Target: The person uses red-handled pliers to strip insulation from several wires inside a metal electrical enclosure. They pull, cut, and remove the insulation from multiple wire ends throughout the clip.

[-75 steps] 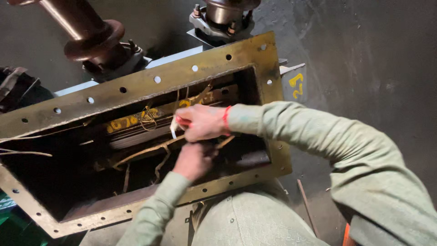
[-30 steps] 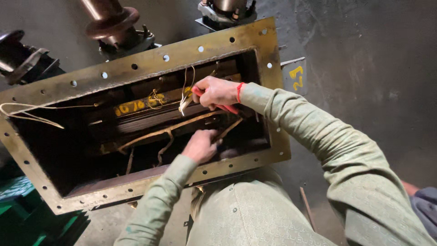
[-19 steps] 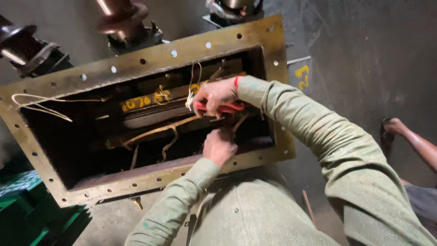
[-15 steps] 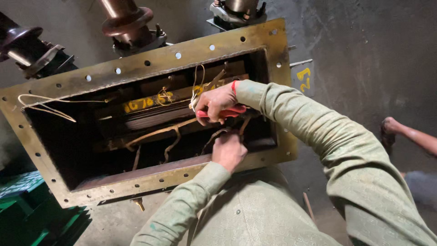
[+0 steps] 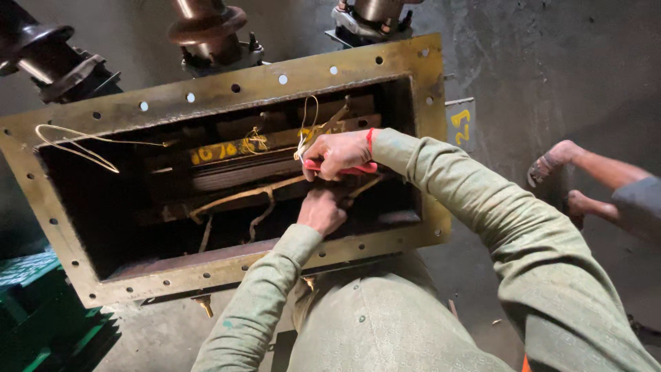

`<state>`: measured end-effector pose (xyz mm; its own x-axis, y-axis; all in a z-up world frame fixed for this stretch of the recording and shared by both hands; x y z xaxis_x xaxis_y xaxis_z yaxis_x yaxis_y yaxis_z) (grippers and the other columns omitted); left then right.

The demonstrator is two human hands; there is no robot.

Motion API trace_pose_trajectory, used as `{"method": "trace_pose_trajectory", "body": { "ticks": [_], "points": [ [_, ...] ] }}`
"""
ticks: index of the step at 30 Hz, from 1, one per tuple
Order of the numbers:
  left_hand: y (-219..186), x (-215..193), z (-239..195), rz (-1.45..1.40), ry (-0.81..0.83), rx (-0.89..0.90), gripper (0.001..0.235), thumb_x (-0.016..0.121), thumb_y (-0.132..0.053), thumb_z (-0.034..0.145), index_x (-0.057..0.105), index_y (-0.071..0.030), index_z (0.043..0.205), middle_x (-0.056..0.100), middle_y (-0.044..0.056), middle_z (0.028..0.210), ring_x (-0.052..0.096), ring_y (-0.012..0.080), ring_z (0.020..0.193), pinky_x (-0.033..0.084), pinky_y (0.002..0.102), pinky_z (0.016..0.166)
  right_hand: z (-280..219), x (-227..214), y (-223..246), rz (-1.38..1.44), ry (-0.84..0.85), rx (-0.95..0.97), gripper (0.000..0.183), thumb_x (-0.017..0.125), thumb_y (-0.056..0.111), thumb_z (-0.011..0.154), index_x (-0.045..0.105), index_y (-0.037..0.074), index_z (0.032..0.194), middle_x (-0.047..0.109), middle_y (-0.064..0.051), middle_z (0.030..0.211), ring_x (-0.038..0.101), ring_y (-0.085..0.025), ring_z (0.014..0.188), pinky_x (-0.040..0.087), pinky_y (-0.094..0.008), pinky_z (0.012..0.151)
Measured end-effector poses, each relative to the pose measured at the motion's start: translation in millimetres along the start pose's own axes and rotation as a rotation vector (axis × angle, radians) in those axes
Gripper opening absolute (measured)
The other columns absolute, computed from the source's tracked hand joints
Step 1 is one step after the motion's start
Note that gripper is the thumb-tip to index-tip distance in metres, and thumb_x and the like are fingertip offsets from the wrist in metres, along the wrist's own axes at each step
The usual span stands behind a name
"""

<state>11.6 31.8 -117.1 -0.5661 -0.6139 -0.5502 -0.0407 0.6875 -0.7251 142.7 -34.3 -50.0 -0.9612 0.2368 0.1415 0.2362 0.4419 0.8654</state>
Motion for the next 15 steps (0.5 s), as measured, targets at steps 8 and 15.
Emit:
{"method": "trace_pose_trajectory", "body": {
  "ticks": [8,15],
  "points": [
    [38.8,-41.0,-23.6,-0.399,0.133,-0.270,0.039,0.059,-0.041,0.100,0.073,-0.004,0.104,0.076,0.012,0.087,0.068,0.0196,0.080,0.054,0.036,0.077,-64.9,-22.3,13.9,0.330,-0.169,-0.237,0.102,0.055,0.007,0.068,0.027,0.013,0.166,0.053,-0.008,0.142,0.051,-0.018,0.120,0.044,-0.031,0.101],
    [30.5,-50.8,-62.6,-0.352,0.026,-0.270,0.039,0.065,-0.039,0.094,0.073,-0.003,0.106,0.075,0.015,0.086,0.068,0.0206,0.079,0.055,0.035,0.074,-174.5,-13.3,44.9,0.654,-0.348,-0.684,0.101,0.064,0.019,0.076,0.021,0.013,0.167,0.046,-0.015,0.156,0.044,-0.030,0.150,0.027,-0.052,0.136]
  ]
}}
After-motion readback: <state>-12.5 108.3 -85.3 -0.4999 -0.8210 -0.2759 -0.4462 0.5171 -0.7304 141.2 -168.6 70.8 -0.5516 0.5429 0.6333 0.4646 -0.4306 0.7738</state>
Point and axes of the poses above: each hand's wrist, its own z-axis towards the middle knuckle, its own x-axis out of the palm, y = z × x, the point moved 6 cm from there along z, towards the middle knuckle
